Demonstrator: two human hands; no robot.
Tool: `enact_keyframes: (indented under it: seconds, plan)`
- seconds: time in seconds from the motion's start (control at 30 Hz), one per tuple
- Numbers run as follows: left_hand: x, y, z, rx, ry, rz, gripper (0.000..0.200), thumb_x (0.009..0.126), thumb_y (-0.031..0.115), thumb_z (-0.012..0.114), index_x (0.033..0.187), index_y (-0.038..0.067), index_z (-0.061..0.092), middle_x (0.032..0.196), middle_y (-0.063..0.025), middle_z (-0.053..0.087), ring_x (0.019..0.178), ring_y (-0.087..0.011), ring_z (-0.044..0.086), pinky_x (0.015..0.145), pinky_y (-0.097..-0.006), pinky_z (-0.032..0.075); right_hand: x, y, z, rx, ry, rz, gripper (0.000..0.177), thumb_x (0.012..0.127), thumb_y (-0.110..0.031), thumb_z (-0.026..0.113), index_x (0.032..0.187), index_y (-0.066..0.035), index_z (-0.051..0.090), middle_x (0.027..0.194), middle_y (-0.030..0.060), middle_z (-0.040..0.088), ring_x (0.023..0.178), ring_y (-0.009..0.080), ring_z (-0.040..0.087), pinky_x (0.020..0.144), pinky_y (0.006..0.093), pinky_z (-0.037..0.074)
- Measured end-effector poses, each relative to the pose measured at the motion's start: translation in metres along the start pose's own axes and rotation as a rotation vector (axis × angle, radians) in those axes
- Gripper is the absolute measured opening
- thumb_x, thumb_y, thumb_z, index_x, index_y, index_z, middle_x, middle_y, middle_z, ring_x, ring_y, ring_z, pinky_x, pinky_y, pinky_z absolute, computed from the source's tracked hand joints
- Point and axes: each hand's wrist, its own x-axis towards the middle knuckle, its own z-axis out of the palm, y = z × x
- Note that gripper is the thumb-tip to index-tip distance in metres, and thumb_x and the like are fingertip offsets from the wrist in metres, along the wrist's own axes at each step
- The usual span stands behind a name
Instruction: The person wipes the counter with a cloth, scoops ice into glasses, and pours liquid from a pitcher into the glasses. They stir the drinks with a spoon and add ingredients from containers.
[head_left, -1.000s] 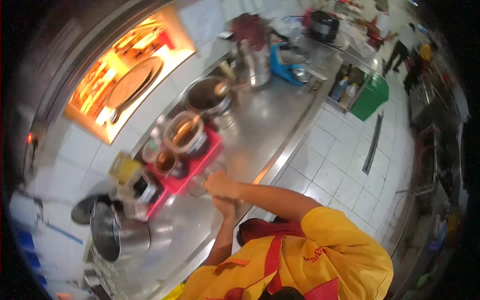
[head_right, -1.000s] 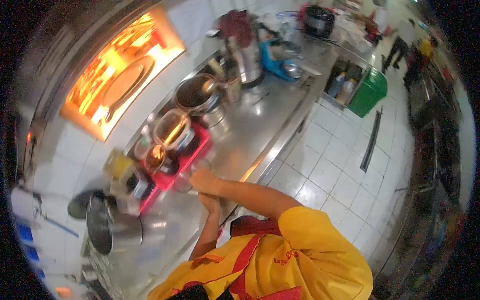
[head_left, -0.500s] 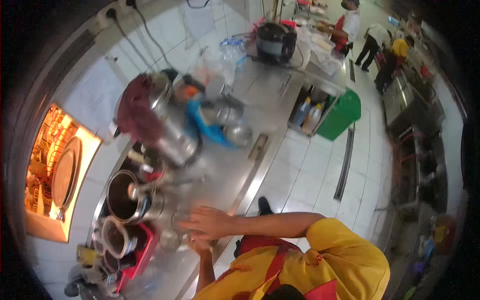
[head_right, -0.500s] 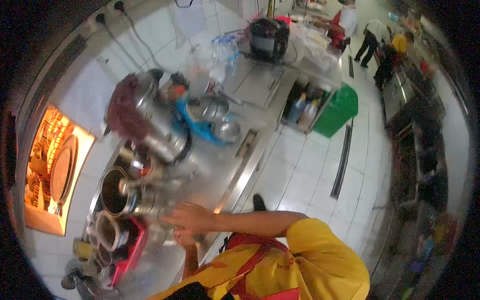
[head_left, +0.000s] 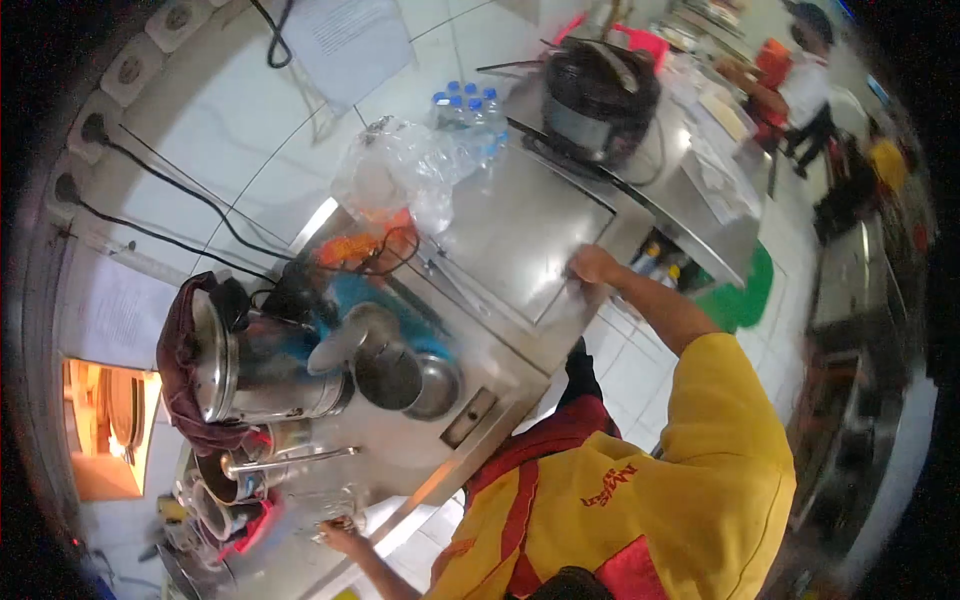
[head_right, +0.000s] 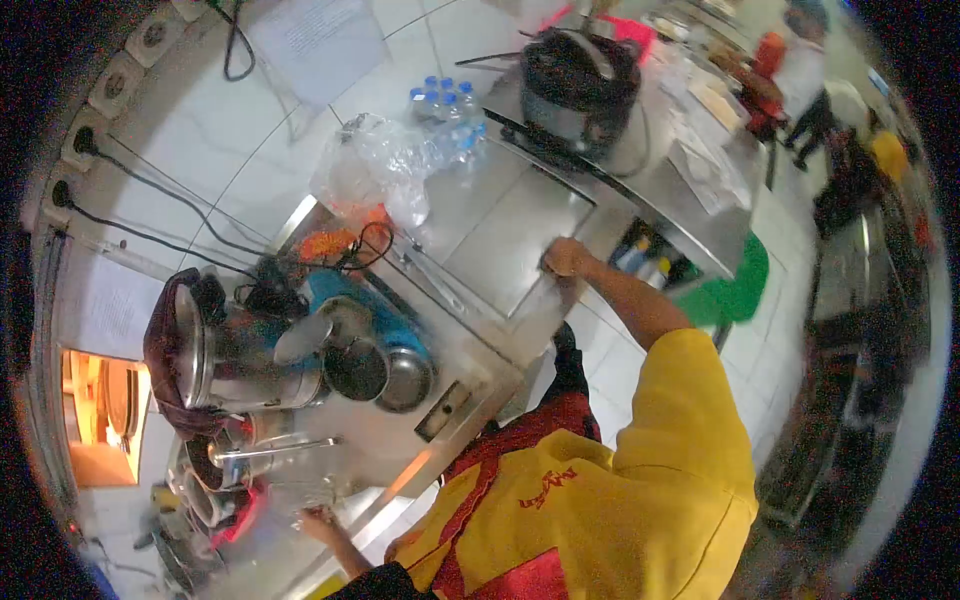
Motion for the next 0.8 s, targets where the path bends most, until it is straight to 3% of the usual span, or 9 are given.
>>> enact_keyframes:
  seconds: [0.1,0.27,0.37,0.5,0.57,0.6,0.63,0.73,0.8]
  plan:
    - [-0.022,0.008,0.009,-0.236,0.208,-0.200,0.039,0.091,0.036,0.054,0.108,0.002,0.061,0.098,-0.0104,0.060,0.088,-0.0220,0.055,0.071,-0.0350,0.047,0.044,-0.005,-0.045,0.554,-0.521,0.275,0.029,0.084,-0.025,0.057,0.082,-0.001,0.073,0.072,0.0083,0.070,0.054,0.0170,0.063,0.052,0.0330,0.053]
    - [-0.153,0.079,0.027,-0.175,0.203,-0.184,0.032,0.096,0.034,0.050,0.113,0.008,0.060,0.100,-0.0065,0.060,0.091,-0.0201,0.055,0.073,-0.0363,0.048,0.108,0.026,-0.029,0.564,-0.548,0.056,0.029,0.086,-0.026,0.058,0.085,-0.001,0.073,0.071,0.0062,0.069,0.053,0.0126,0.060,0.049,0.0304,0.050]
    - [-0.255,0.158,0.063,-0.398,0.228,-0.358,0.025,0.096,0.033,0.051,0.102,0.010,0.060,0.090,-0.0028,0.059,0.081,-0.0178,0.056,0.069,-0.0360,0.049,0.147,0.033,-0.011,0.492,-0.586,-0.134,0.034,0.084,-0.033,0.062,0.076,0.000,0.070,0.073,0.0112,0.070,0.059,0.0263,0.065,0.058,0.0388,0.053]
    - [-0.364,0.148,0.070,-0.389,0.269,-0.646,0.020,0.095,0.031,0.052,0.088,0.012,0.055,0.080,-0.0001,0.053,0.071,-0.0182,0.055,0.065,-0.0398,0.051,0.168,0.034,0.015,-0.124,-0.703,-0.593,0.036,0.086,-0.033,0.062,0.097,0.001,0.069,0.101,0.0174,0.069,0.089,0.0318,0.066,0.078,0.0438,0.053]
    - [-0.422,0.110,0.062,-0.208,0.073,-0.760,0.036,0.097,0.041,0.052,0.119,0.014,0.056,0.096,-0.0038,0.059,0.088,-0.0229,0.059,0.071,-0.0455,0.055,0.162,0.021,0.004,-0.385,-0.916,-0.533,0.048,0.091,-0.035,0.057,0.123,0.001,0.061,0.128,0.0231,0.059,0.116,0.0351,0.059,0.096,0.0474,0.049]
    - [-0.448,0.127,0.094,-0.079,0.027,-0.809,0.014,0.091,0.016,0.052,0.100,0.007,0.057,0.087,-0.0023,0.058,0.075,-0.0162,0.057,0.065,-0.0379,0.051,0.162,0.037,0.039,-0.320,-0.794,-0.473,0.049,0.092,-0.034,0.053,0.127,0.000,0.058,0.129,0.0231,0.058,0.117,0.0355,0.059,0.096,0.0469,0.049]
    - [-0.473,0.106,0.090,0.100,-0.216,-0.809,0.020,0.090,0.014,0.053,0.109,0.009,0.056,0.099,-0.0041,0.059,0.077,-0.0160,0.059,0.067,-0.0369,0.051,0.165,0.064,0.099,-0.249,-0.671,-0.410,0.050,0.093,-0.033,0.050,0.131,0.000,0.055,0.130,0.0230,0.057,0.118,0.0358,0.058,0.097,0.0465,0.049]
    - [-0.556,0.068,0.119,0.064,0.020,-1.133,0.028,0.096,0.037,0.051,0.110,0.014,0.058,0.096,-0.0019,0.059,0.094,-0.0182,0.059,0.075,-0.0432,0.047,0.163,0.040,0.110,-0.207,-0.621,-0.392,0.044,0.095,-0.028,0.042,0.124,-0.001,0.061,0.123,0.0218,0.062,0.112,0.0370,0.061,0.091,0.0459,0.051]
    - [-0.629,0.014,0.119,0.015,-0.007,-1.076,0.035,0.097,0.045,0.048,0.110,0.014,0.059,0.096,-0.0008,0.061,0.096,-0.0179,0.060,0.075,-0.0451,0.045,0.155,0.029,0.107,-0.256,-0.718,-0.516,0.038,0.093,-0.025,0.043,0.113,-0.003,0.066,0.114,0.0205,0.065,0.104,0.0370,0.064,0.085,0.0458,0.053]
